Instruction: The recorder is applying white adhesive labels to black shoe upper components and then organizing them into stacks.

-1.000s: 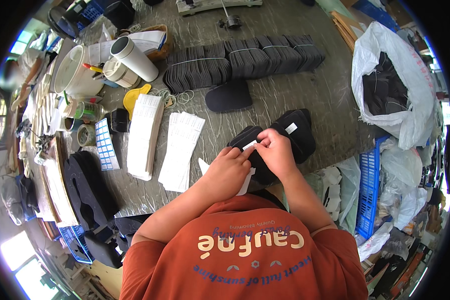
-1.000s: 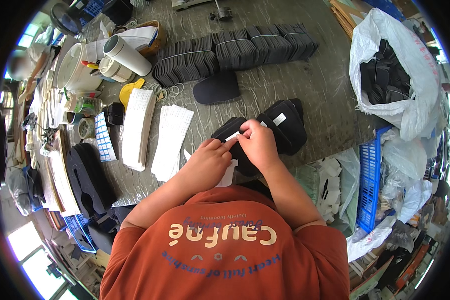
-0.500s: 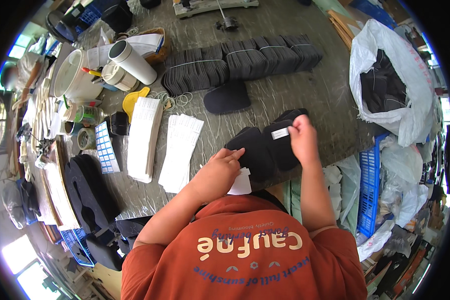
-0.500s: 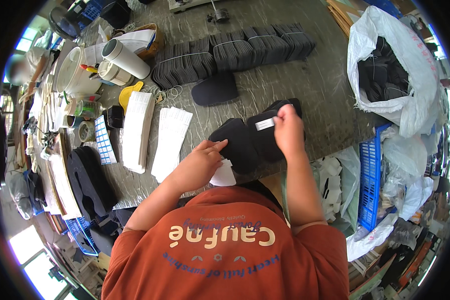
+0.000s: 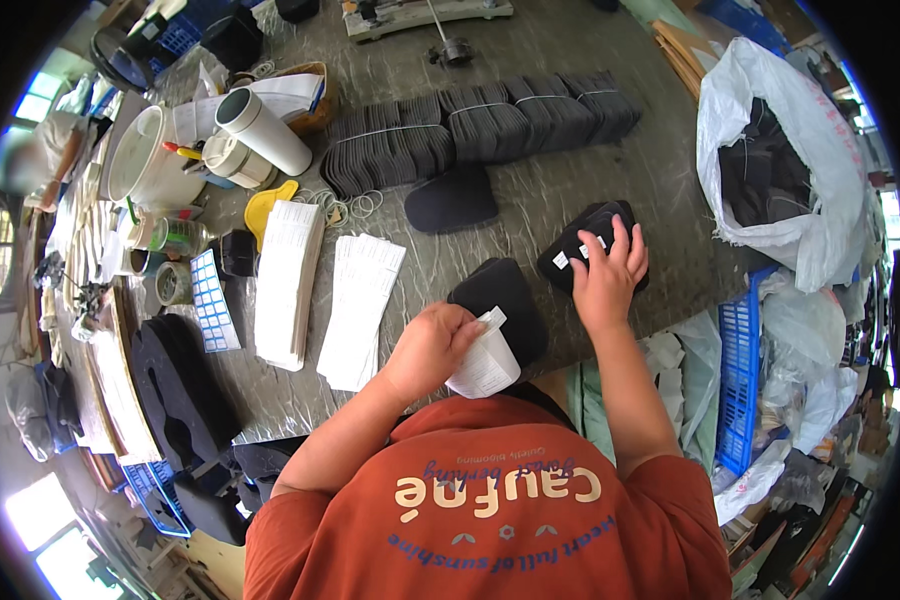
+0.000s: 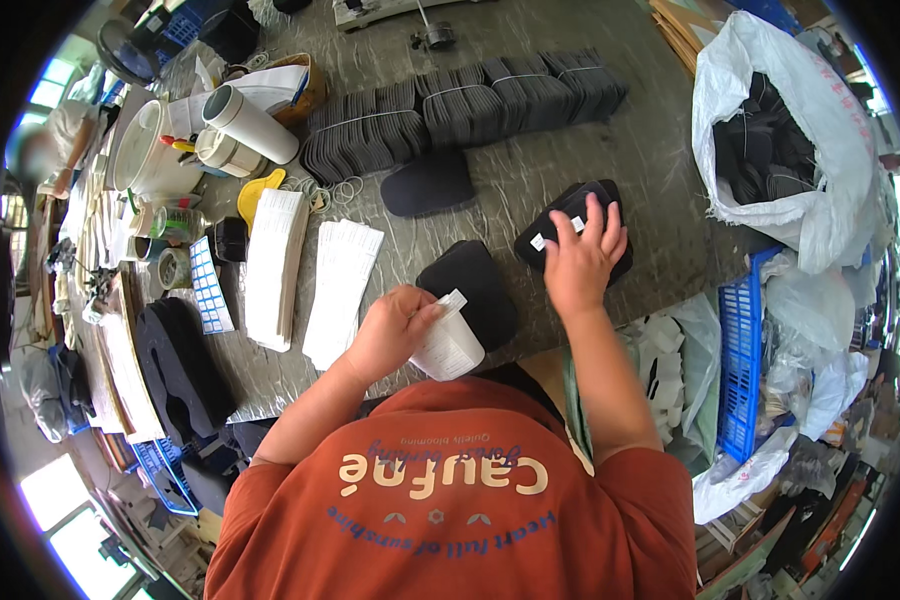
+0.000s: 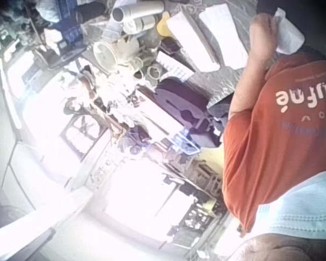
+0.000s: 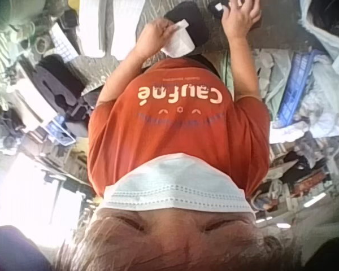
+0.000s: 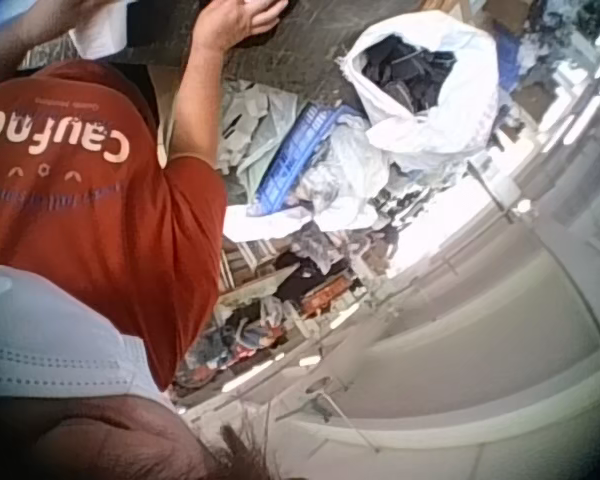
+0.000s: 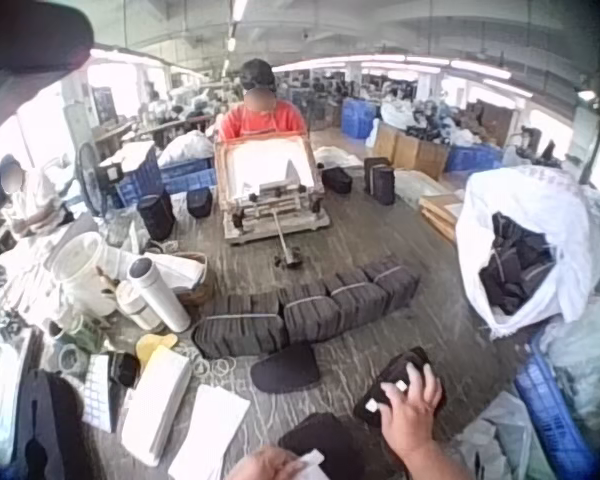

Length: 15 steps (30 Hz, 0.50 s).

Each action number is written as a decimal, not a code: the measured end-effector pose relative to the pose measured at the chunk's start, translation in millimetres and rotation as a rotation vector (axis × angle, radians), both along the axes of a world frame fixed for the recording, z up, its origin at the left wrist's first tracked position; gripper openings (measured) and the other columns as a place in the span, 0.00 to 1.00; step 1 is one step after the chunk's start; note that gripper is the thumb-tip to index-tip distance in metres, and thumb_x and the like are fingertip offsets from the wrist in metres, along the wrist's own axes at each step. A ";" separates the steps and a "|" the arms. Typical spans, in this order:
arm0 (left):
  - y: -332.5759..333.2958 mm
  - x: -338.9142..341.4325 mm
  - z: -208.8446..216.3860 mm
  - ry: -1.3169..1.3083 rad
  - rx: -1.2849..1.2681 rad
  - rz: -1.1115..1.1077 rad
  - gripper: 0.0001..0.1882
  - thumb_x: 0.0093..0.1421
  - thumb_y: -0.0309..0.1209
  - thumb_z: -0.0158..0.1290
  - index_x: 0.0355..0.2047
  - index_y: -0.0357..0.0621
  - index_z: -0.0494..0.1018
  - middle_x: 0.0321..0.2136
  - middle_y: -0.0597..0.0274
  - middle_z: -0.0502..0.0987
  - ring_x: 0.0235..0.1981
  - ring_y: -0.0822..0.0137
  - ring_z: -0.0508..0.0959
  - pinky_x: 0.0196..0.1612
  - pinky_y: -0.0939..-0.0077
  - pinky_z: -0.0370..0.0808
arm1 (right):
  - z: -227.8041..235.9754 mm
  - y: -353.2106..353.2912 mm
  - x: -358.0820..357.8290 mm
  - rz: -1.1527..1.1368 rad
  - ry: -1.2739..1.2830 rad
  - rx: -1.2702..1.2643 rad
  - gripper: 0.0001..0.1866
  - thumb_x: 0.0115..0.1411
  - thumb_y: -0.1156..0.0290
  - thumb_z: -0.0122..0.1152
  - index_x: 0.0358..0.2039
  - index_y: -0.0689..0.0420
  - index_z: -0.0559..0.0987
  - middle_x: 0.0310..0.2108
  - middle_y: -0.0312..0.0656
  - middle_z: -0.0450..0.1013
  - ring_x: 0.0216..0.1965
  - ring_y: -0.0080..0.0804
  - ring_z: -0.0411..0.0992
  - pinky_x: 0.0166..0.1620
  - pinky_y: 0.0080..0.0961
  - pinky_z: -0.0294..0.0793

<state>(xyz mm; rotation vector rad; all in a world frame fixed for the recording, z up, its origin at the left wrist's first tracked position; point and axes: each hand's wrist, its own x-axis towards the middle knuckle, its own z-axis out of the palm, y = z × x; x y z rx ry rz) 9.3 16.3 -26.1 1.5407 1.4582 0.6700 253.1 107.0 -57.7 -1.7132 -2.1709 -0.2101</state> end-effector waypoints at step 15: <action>-6.9 -7.1 5.8 0.168 -0.093 0.103 0.19 0.59 0.37 0.56 0.20 0.33 0.71 0.22 0.51 0.77 0.22 0.59 0.74 0.30 0.66 0.72 | 35.1 -46.0 -54.7 0.380 0.985 -0.482 0.04 0.57 0.81 0.58 0.27 0.62 0.71 0.22 0.38 0.68 0.22 0.20 0.65 0.28 0.21 0.67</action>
